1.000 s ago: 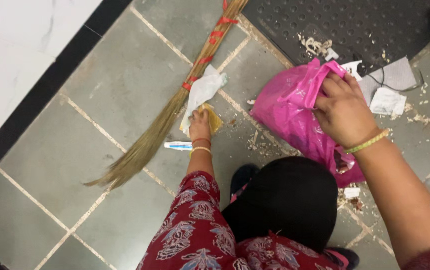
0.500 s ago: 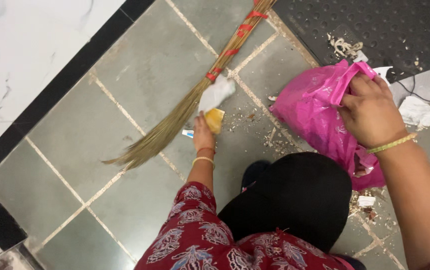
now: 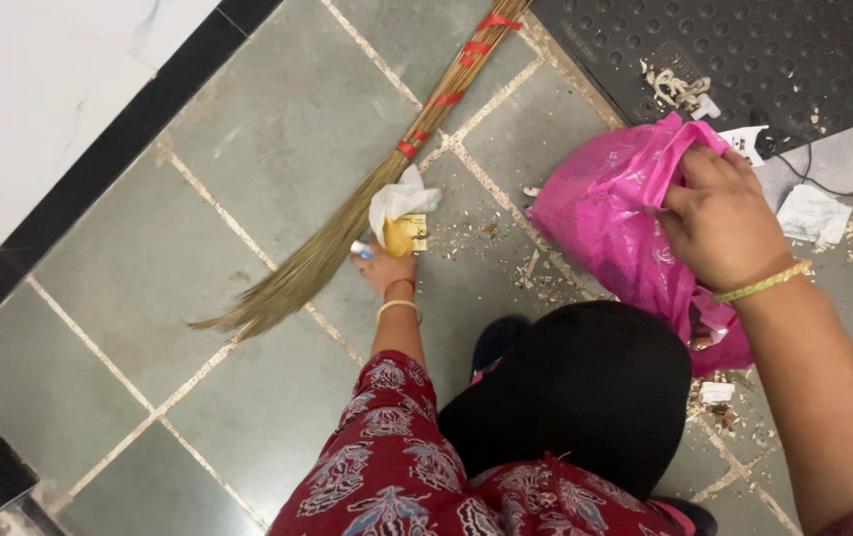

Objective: The person sits on a tiled floor and sorts various trash items, including papers, plastic bottles, and wrappers, into a pink plastic bag and a large woven sack. They fold papers and place them into the bag, then transfer other debris into the sack. Finally, they pick up a broom and sweep the remaining debris on the floor.

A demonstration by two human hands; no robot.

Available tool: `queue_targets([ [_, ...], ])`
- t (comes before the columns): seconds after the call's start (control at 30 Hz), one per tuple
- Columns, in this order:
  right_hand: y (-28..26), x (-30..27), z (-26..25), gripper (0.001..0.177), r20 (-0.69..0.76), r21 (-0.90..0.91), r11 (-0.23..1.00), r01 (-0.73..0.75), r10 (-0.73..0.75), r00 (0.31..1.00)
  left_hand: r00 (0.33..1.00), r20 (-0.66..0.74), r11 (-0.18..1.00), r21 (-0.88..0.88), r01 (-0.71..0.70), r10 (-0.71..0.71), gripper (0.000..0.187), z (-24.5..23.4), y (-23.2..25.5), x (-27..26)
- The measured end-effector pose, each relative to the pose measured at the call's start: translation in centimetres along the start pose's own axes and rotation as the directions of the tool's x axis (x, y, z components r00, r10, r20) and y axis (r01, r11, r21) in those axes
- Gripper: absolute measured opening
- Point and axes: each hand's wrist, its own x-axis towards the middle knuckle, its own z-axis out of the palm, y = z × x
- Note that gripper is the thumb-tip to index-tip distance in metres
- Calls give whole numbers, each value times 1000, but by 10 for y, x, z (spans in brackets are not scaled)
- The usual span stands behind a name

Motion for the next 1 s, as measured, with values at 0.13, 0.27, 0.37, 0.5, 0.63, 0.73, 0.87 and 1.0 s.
queue_targets([
  [0.13,-2,2,-2,27,-21,23,999,26,-25,999,996,91,997,75,-28,21,111,-15,48,-19],
  [0.27,-2,2,-4,25,-18,50,999,8,-7,1000,987,111,981,143,-132,117,94,-3,83,-19],
  [0.37,1,2,-3,26,-25,63,998,14,-12,1000,962,157,960,136,-245,223,81,33,83,-12],
  [0.5,3,0,1,26,-54,61,998,16,-13,998,869,62,844,210,-493,492,55,102,73,10],
  [0.63,1,-4,-10,32,-54,28,1000,-6,7,998,873,200,888,31,-459,444,44,112,78,39],
  [0.73,-1,-5,-26,43,75,110,984,-139,132,988,795,312,852,-247,-461,520,57,91,111,46],
  [0.87,10,-19,-32,49,-141,397,918,-10,71,987,557,388,649,-641,-410,735,52,30,176,13],
  [1.0,21,-39,-14,29,-230,346,919,-187,276,933,79,235,228,-724,-650,969,39,-74,233,-48],
])
